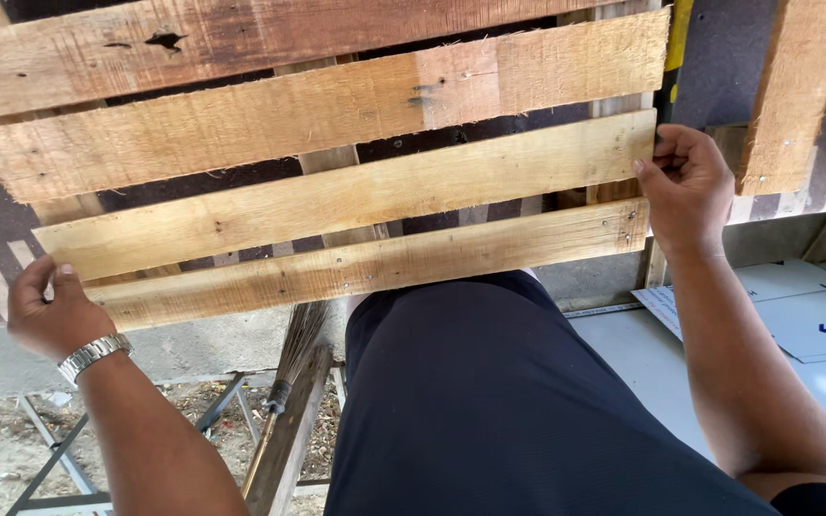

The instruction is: The person uses a claw hammer to pull nails out of a wooden pallet frame resting on a padded workbench, hammering boards loose and extracting nails by hand. They reposition the pallet, work along its rails, and later lift and flip the pallet to reach the slats on the other side.

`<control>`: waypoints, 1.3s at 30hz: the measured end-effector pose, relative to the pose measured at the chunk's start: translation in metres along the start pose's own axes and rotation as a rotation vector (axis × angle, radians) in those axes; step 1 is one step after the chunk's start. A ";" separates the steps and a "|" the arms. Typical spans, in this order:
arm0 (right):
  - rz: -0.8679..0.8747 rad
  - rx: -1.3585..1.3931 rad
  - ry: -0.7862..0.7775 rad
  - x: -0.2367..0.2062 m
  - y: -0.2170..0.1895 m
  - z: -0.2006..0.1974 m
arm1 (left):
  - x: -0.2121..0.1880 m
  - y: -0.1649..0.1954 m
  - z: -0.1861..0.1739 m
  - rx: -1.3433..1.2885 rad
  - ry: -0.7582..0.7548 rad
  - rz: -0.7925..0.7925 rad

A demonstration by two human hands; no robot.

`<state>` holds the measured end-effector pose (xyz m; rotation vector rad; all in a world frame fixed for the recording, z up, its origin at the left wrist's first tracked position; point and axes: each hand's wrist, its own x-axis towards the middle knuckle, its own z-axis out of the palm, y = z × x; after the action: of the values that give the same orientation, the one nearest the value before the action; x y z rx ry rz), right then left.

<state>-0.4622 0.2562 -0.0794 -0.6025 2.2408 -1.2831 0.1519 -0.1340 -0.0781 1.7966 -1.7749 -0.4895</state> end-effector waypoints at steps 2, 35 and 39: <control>0.036 -0.050 0.009 0.001 -0.008 0.002 | 0.002 0.005 0.001 0.002 0.031 -0.029; 0.160 0.148 -0.002 0.009 0.032 0.003 | 0.026 0.003 0.007 -0.083 0.011 -0.460; 0.031 0.142 -0.077 0.008 0.042 0.002 | 0.023 0.016 0.003 -0.053 0.022 -0.387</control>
<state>-0.4730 0.2702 -0.1187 -0.5521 2.0688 -1.3668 0.1388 -0.1562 -0.0672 2.1054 -1.3859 -0.6570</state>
